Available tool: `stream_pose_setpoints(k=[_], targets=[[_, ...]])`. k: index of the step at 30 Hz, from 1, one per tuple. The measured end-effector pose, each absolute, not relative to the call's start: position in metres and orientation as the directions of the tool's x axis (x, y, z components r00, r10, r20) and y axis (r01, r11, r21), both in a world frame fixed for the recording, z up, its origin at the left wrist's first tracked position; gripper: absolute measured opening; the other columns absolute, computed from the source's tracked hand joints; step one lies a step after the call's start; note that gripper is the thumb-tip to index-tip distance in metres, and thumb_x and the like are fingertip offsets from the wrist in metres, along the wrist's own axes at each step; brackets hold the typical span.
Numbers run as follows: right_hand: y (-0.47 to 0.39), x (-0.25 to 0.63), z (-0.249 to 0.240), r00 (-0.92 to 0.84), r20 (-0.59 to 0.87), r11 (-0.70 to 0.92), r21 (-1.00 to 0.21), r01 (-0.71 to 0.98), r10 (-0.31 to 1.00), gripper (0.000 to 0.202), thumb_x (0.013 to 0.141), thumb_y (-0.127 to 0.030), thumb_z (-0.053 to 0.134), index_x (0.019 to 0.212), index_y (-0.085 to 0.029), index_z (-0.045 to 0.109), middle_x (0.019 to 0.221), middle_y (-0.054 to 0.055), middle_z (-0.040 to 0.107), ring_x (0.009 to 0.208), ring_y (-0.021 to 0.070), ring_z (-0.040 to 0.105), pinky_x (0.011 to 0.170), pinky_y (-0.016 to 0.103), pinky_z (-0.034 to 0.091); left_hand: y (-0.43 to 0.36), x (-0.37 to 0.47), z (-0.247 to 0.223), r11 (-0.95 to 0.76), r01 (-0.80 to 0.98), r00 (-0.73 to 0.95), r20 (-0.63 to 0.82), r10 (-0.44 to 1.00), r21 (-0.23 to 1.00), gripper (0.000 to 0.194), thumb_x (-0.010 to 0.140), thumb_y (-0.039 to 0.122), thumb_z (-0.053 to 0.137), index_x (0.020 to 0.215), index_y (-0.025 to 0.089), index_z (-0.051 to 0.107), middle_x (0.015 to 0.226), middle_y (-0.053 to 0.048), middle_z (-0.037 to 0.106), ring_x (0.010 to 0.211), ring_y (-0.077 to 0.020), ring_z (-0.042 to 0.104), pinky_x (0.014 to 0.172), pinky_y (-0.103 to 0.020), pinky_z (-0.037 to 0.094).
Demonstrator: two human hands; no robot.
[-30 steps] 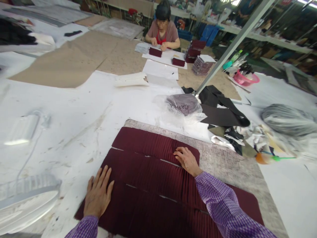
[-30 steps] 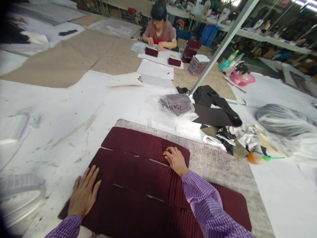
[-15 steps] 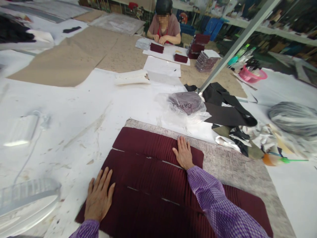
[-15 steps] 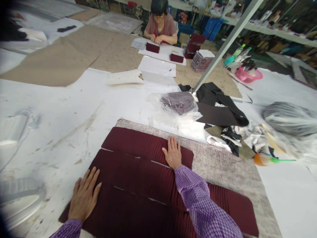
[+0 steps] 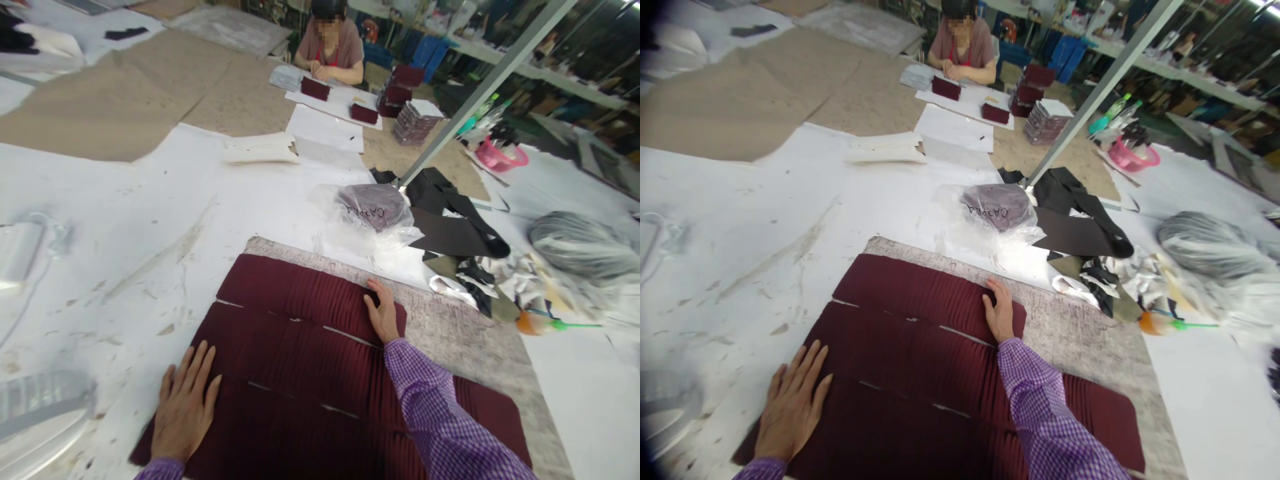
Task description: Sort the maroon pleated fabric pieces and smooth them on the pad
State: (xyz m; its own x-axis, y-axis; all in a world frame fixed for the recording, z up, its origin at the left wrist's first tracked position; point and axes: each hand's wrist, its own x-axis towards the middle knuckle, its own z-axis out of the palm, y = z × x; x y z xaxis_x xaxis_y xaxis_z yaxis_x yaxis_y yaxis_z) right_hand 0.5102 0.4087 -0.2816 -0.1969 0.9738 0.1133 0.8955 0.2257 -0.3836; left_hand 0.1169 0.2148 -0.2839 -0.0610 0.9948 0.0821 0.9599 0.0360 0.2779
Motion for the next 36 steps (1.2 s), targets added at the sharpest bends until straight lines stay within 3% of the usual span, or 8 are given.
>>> stream_pose_setpoints(k=[2,5,9,14,23,27,31,36], targets=[[0.42,0.523,-0.271,-0.273,0.062,0.275,-0.4,0.874,0.96,0.034,0.094,-0.03,0.04,0.124,-0.02,0.051,0.121,0.012,0.055,0.116,0.0277,0.047,0.1,0.049,0.038,0.215,0.117,-0.284,0.035,0.96,-0.062,0.088,0.994,0.278,0.057,0.092,0.03,0.035,0.146,0.018,0.021,0.148,-0.014,0.037,0.14,-0.029,0.025,0.111,-0.056,0.021],[0.445,0.534,-0.256,-0.45,-0.06,0.386,-0.421,0.821,0.891,0.025,0.085,-0.023,0.056,0.11,-0.024,0.062,0.108,0.007,0.059,0.102,0.0251,0.052,0.092,0.041,0.044,0.214,0.117,-0.284,0.03,0.961,-0.058,0.092,0.994,0.275,0.057,0.092,0.031,0.034,0.146,0.018,0.021,0.149,-0.014,0.036,0.14,-0.0292,0.024,0.111,-0.056,0.021],[0.471,0.532,-0.244,-0.598,-0.191,0.484,-0.426,0.765,0.778,0.025,0.079,-0.017,0.065,0.102,-0.026,0.065,0.098,0.005,0.058,0.094,0.0234,0.052,0.085,0.038,0.044,0.213,0.116,-0.286,0.032,0.962,-0.06,0.096,0.994,0.272,0.058,0.092,0.034,0.032,0.146,0.019,0.021,0.149,-0.013,0.036,0.14,-0.0293,0.025,0.111,-0.056,0.021],[0.485,0.521,-0.236,-0.664,-0.283,0.529,-0.426,0.734,0.692,0.028,0.077,-0.014,0.067,0.103,-0.023,0.063,0.097,0.005,0.057,0.093,0.0224,0.051,0.083,0.035,0.042,0.214,0.117,-0.286,0.039,0.965,-0.065,0.094,0.993,0.261,0.058,0.092,0.033,0.033,0.146,0.019,0.021,0.149,-0.012,0.035,0.14,-0.0289,0.024,0.112,-0.055,0.021],[0.489,0.515,-0.232,-0.664,-0.343,0.532,-0.408,0.742,0.664,0.006,0.076,-0.016,0.069,0.077,-0.019,0.063,0.087,0.005,0.057,0.087,0.0209,0.051,0.078,0.032,0.04,0.214,0.117,-0.286,0.034,0.967,-0.057,0.083,0.995,0.253,0.057,0.092,0.032,0.034,0.146,0.017,0.022,0.149,-0.013,0.035,0.14,-0.029,0.023,0.112,-0.055,0.02],[0.479,0.52,-0.231,-0.626,-0.353,0.484,-0.414,0.771,0.695,0.004,0.081,-0.023,0.064,0.079,-0.02,0.063,0.083,0.003,0.06,0.089,0.021,0.052,0.082,0.033,0.04,0.214,0.116,-0.287,0.04,0.967,-0.062,0.081,0.995,0.251,0.057,0.092,0.032,0.033,0.146,0.018,0.021,0.149,-0.013,0.035,0.14,-0.0288,0.024,0.112,-0.055,0.021],[0.479,0.537,-0.23,-0.507,-0.387,0.362,-0.388,0.847,0.77,0.022,0.075,-0.033,0.067,0.094,-0.021,0.065,0.088,0.004,0.062,0.087,0.0226,0.055,0.077,0.033,0.041,0.214,0.116,-0.287,0.03,0.968,-0.054,0.089,0.995,0.251,0.058,0.092,0.033,0.033,0.146,0.018,0.021,0.149,-0.013,0.036,0.14,-0.0291,0.025,0.111,-0.055,0.021],[0.483,0.565,-0.224,-0.444,-0.503,0.264,-0.39,0.882,0.741,0.02,0.071,-0.038,0.066,0.081,-0.021,0.067,0.068,-0.001,0.062,0.069,0.0182,0.058,0.063,0.027,0.04,0.213,0.116,-0.287,0.03,0.967,-0.054,0.088,0.995,0.255,0.058,0.092,0.033,0.033,0.146,0.018,0.021,0.149,-0.013,0.035,0.14,-0.0293,0.024,0.111,-0.056,0.021]])
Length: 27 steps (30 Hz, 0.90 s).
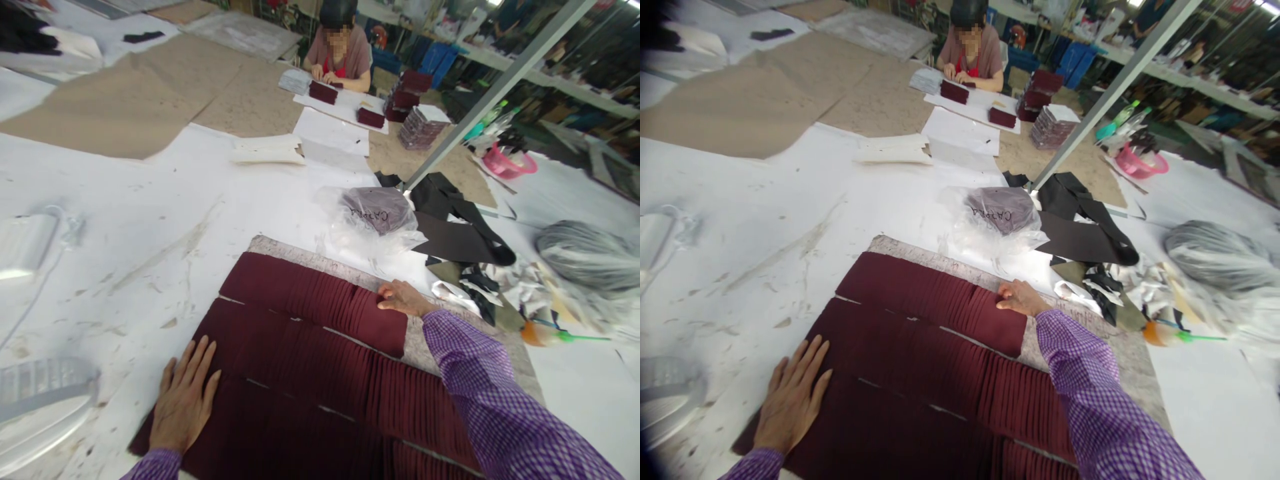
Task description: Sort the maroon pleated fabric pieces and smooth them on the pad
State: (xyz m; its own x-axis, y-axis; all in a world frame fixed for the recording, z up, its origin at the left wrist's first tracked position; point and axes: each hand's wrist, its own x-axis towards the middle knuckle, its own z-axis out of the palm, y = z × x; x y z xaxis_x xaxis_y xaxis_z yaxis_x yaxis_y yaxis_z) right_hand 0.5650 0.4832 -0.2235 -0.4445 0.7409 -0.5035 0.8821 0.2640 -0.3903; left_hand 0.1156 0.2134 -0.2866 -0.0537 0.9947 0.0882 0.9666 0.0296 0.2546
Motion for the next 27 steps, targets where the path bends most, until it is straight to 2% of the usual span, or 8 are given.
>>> stream_pose_setpoints(k=[10,19,27], targets=[[0.469,0.576,-0.223,-0.353,-0.589,0.141,-0.375,0.916,0.726,0.025,0.077,-0.041,0.056,0.07,-0.018,0.063,0.062,-0.001,0.058,0.061,0.0172,0.054,0.055,0.027,0.035,0.213,0.116,-0.286,0.03,0.968,-0.054,0.087,0.995,0.251,0.058,0.091,0.031,0.034,0.146,0.017,0.021,0.148,-0.014,0.037,0.14,-0.029,0.024,0.111,-0.055,0.021],[0.476,0.575,-0.227,-0.362,-0.628,0.147,-0.368,0.918,0.689,0.023,0.075,-0.039,0.059,0.065,-0.019,0.063,0.058,-0.003,0.057,0.057,0.0147,0.051,0.052,0.025,0.033,0.213,0.116,-0.286,0.038,0.964,-0.063,0.087,0.994,0.261,0.059,0.092,0.033,0.033,0.147,0.02,0.019,0.15,-0.012,0.034,0.14,-0.0286,0.024,0.112,-0.055,0.02],[0.474,0.576,-0.227,-0.372,-0.621,0.19,-0.34,0.921,0.689,0.022,0.08,-0.037,0.059,0.072,-0.017,0.065,0.061,-0.002,0.059,0.057,0.013,0.052,0.054,0.025,0.038,0.214,0.116,-0.285,0.041,0.965,-0.064,0.082,0.995,0.259,0.058,0.092,0.032,0.034,0.147,0.019,0.019,0.149,-0.012,0.035,0.14,-0.0283,0.023,0.112,-0.055,0.02]])
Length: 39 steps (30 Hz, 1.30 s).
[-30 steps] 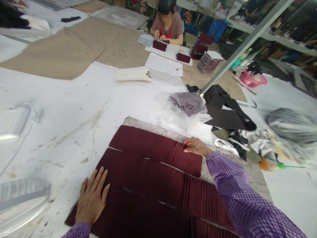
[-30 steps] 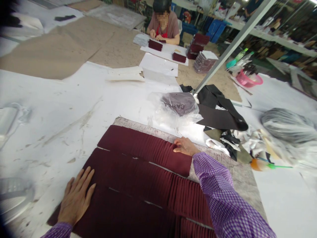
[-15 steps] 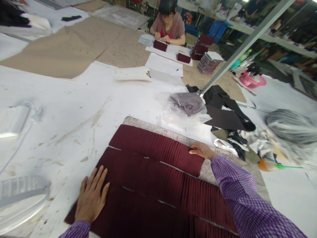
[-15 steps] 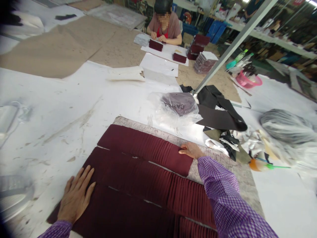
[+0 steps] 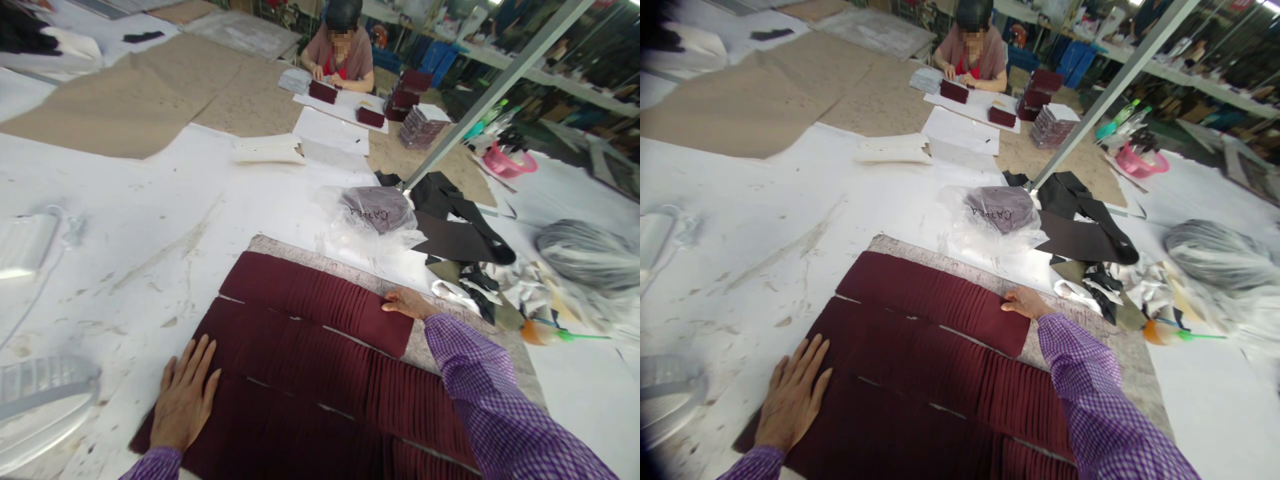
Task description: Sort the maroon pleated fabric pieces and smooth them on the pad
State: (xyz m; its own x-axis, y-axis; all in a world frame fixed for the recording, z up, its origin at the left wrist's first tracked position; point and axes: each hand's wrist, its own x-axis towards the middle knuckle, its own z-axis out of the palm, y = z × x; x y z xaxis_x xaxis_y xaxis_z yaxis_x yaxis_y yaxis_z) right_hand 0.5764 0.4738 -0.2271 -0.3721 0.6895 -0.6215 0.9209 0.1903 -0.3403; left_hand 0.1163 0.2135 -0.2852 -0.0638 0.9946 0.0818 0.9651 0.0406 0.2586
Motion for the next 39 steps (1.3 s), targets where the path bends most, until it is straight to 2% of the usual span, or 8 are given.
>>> stream_pose_setpoints(k=[7,9,12,14,17,20,23,39], targets=[[0.471,0.574,-0.233,-0.354,-0.552,0.277,-0.221,0.935,0.755,0.018,0.078,-0.033,0.065,0.069,-0.018,0.063,0.058,-0.002,0.058,0.057,0.0152,0.054,0.057,0.027,0.04,0.213,0.116,-0.286,0.037,0.965,-0.062,0.088,0.994,0.261,0.058,0.092,0.034,0.033,0.147,0.019,0.02,0.15,-0.012,0.035,0.14,-0.0288,0.024,0.112,-0.055,0.021],[0.466,0.572,-0.231,-0.34,-0.461,0.295,-0.169,0.941,0.82,0.013,0.075,-0.029,0.068,0.08,-0.018,0.065,0.073,0.004,0.065,0.071,0.0219,0.059,0.064,0.033,0.043,0.213,0.116,-0.287,0.036,0.965,-0.061,0.09,0.994,0.26,0.058,0.092,0.034,0.032,0.146,0.018,0.021,0.149,-0.013,0.035,0.14,-0.0291,0.024,0.111,-0.056,0.021],[0.45,0.561,-0.228,-0.357,-0.284,0.333,-0.129,0.934,0.89,0.035,0.078,-0.025,0.065,0.111,-0.016,0.06,0.114,0.015,0.062,0.103,0.0325,0.056,0.084,0.044,0.043,0.214,0.117,-0.286,0.037,0.966,-0.062,0.088,0.994,0.257,0.057,0.092,0.033,0.033,0.146,0.018,0.022,0.149,-0.013,0.035,0.14,-0.0292,0.024,0.111,-0.055,0.021],[0.435,0.546,-0.233,-0.397,-0.188,0.376,-0.139,0.916,0.898,0.041,0.087,-0.027,0.054,0.127,-0.017,0.051,0.134,0.014,0.051,0.121,0.0309,0.046,0.098,0.046,0.037,0.215,0.117,-0.286,0.035,0.966,-0.059,0.086,0.995,0.254,0.057,0.092,0.033,0.033,0.146,0.017,0.023,0.149,-0.013,0.036,0.14,-0.0292,0.024,0.112,-0.055,0.021],[0.413,0.514,-0.255,-0.432,-0.097,0.416,-0.152,0.897,0.897,0.048,0.097,-0.035,0.035,0.14,-0.014,0.036,0.147,0.012,0.038,0.138,0.0257,0.027,0.111,0.045,0.024,0.215,0.117,-0.285,0.024,0.967,-0.049,0.091,0.995,0.252,0.057,0.092,0.033,0.034,0.146,0.016,0.023,0.148,-0.014,0.037,0.14,-0.0296,0.024,0.111,-0.056,0.021],[0.399,0.484,-0.281,-0.413,-0.057,0.402,-0.138,0.905,0.909,0.059,0.097,-0.041,0.03,0.143,-0.004,0.028,0.152,0.019,0.025,0.142,0.0294,0.014,0.113,0.052,0.015,0.215,0.117,-0.284,0.031,0.967,-0.054,0.086,0.995,0.251,0.057,0.091,0.031,0.035,0.145,0.015,0.024,0.147,-0.015,0.038,0.14,-0.0301,0.024,0.11,-0.057,0.022],[0.399,0.463,-0.294,-0.419,-0.046,0.41,-0.136,0.902,0.907,0.063,0.098,-0.042,0.028,0.143,0.0,0.026,0.153,0.02,0.02,0.143,0.029,0.008,0.114,0.051,0.012,0.216,0.116,-0.284,0.043,0.967,-0.062,0.066,0.996,0.25,0.058,0.091,0.029,0.036,0.146,0.016,0.023,0.147,-0.015,0.038,0.14,-0.0298,0.024,0.11,-0.057,0.022],[0.433,0.29,-0.285,-0.59,0.01,0.566,-0.295,0.77,0.807,0.066,0.095,-0.051,0.036,0.142,-0.005,0.032,0.153,0.015,0.023,0.143,0.0258,0.014,0.116,0.046,0.008,0.214,0.116,-0.281,0.062,0.964,-0.081,0.065,0.995,0.258,0.059,0.091,0.028,0.037,0.147,0.019,0.019,0.149,-0.012,0.035,0.141,-0.0273,0.022,0.112,-0.056,0.021]])
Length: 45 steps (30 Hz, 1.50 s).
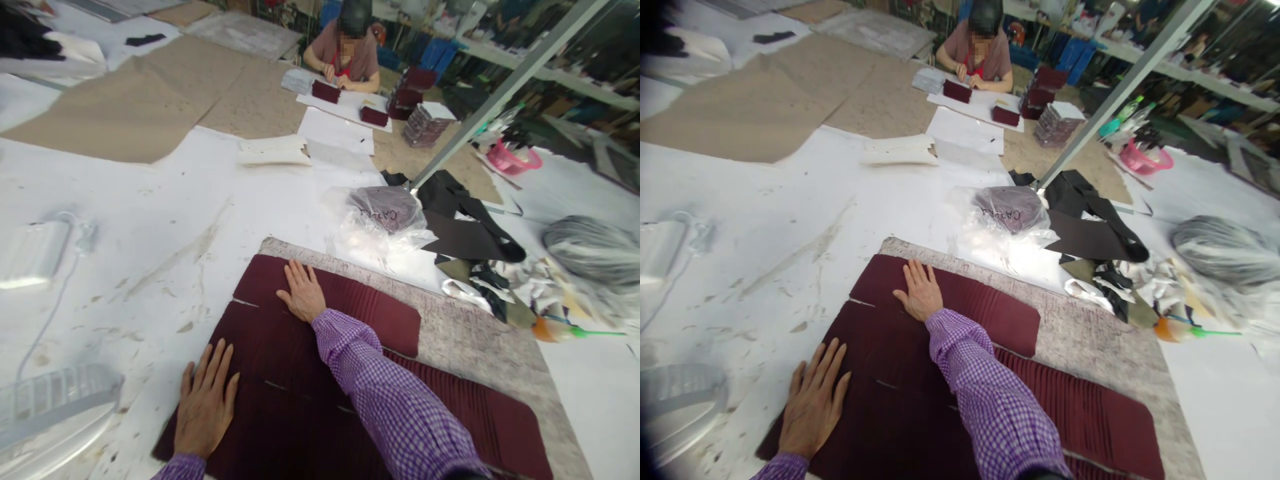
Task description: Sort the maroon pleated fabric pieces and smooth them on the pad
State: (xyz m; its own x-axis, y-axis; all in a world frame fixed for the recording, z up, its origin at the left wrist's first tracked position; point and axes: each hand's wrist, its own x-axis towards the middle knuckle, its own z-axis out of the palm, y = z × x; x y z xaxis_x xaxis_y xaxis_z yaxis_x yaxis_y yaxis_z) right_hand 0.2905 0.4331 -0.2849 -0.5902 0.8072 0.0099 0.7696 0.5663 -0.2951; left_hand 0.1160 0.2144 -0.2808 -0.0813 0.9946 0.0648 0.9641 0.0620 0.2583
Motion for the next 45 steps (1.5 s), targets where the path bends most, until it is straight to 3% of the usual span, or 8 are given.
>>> stream_pose_setpoints(k=[7,12,16,21,33,37,41,45], targets=[[0.431,0.276,-0.241,-0.557,0.081,0.551,-0.315,0.772,0.827,0.05,0.102,-0.038,0.021,0.144,-0.012,0.028,0.151,0.002,0.032,0.139,0.0119,0.027,0.11,0.028,0.028,0.211,0.12,-0.28,0.01,0.965,-0.045,0.129,0.991,0.262,0.058,0.092,0.028,0.033,0.147,0.019,0.016,0.149,-0.014,0.035,0.141,-0.0281,0.021,0.111,-0.057,0.021],[0.421,0.393,-0.232,-0.277,0.124,0.302,-0.291,0.908,0.953,0.052,0.101,-0.033,0.015,0.147,-0.01,0.023,0.151,0.009,0.03,0.142,0.0168,0.019,0.113,0.04,0.023,0.211,0.121,-0.282,0.017,0.966,-0.051,0.126,0.991,0.257,0.058,0.092,0.029,0.033,0.147,0.02,0.016,0.15,-0.013,0.033,0.142,-0.0281,0.02,0.111,-0.056,0.02],[0.41,0.471,-0.271,-0.062,0.1,0.084,-0.233,0.969,0.993,0.06,0.098,-0.039,0.023,0.145,-0.002,0.026,0.15,0.022,0.027,0.142,0.0308,0.015,0.111,0.057,0.01,0.211,0.122,-0.28,0.032,0.969,-0.057,0.094,0.994,0.246,0.058,0.093,0.028,0.033,0.147,0.022,0.015,0.15,-0.012,0.034,0.142,-0.0266,0.02,0.112,-0.055,0.02],[0.4,0.486,-0.305,-0.048,0.072,0.059,-0.149,0.987,0.996,0.063,0.097,-0.046,0.027,0.144,-0.005,0.029,0.154,0.019,0.019,0.143,0.0289,0.011,0.113,0.052,0.007,0.211,0.124,-0.278,0.046,0.974,-0.062,0.067,0.996,0.224,0.058,0.094,0.027,0.033,0.147,0.022,0.013,0.151,-0.012,0.033,0.142,-0.0259,0.019,0.113,-0.054,0.019],[0.369,0.554,-0.295,-0.023,0.081,0.025,-0.031,0.999,0.996,0.06,0.097,-0.042,0.022,0.142,-0.005,0.032,0.152,0.018,0.023,0.142,0.028,0.014,0.112,0.054,0.004,0.207,0.118,-0.282,0.02,0.976,-0.05,0.132,0.99,0.219,0.061,0.092,0.028,0.036,0.147,0.023,0.012,0.151,-0.01,0.033,0.14,-0.0272,0.024,0.111,-0.054,0.021],[0.368,0.547,-0.285,-0.031,0.083,0.035,-0.057,0.998,0.996,0.062,0.097,-0.043,0.019,0.139,-0.002,0.038,0.15,0.019,0.029,0.14,0.0297,0.02,0.112,0.054,0.002,0.204,0.115,-0.282,0.031,0.972,-0.066,0.143,0.987,0.234,0.057,0.092,0.029,0.037,0.146,0.021,0.019,0.149,-0.01,0.036,0.14,-0.0273,0.026,0.112,-0.054,0.021],[0.362,0.493,-0.286,0.055,0.088,-0.046,-0.105,0.993,0.995,0.067,0.098,-0.046,0.017,0.139,0.005,0.033,0.148,0.028,0.027,0.139,0.0357,0.02,0.107,0.061,0.01,0.201,0.113,-0.281,0.04,0.958,-0.084,0.146,0.986,0.285,0.054,0.092,0.031,0.035,0.144,0.021,0.025,0.15,-0.008,0.033,0.141,-0.0266,0.023,0.113,-0.055,0.017],[0.36,0.405,-0.29,0.021,0.061,-0.01,-0.167,0.986,0.998,0.065,0.095,-0.05,0.036,0.138,-0.002,0.037,0.147,0.024,0.032,0.138,0.0335,0.024,0.109,0.057,0.018,0.197,0.113,-0.282,0.027,0.941,-0.085,0.158,0.984,0.339,0.052,0.093,0.03,0.033,0.143,0.016,0.028,0.151,-0.011,0.032,0.141,-0.0283,0.022,0.113,-0.058,0.013]])
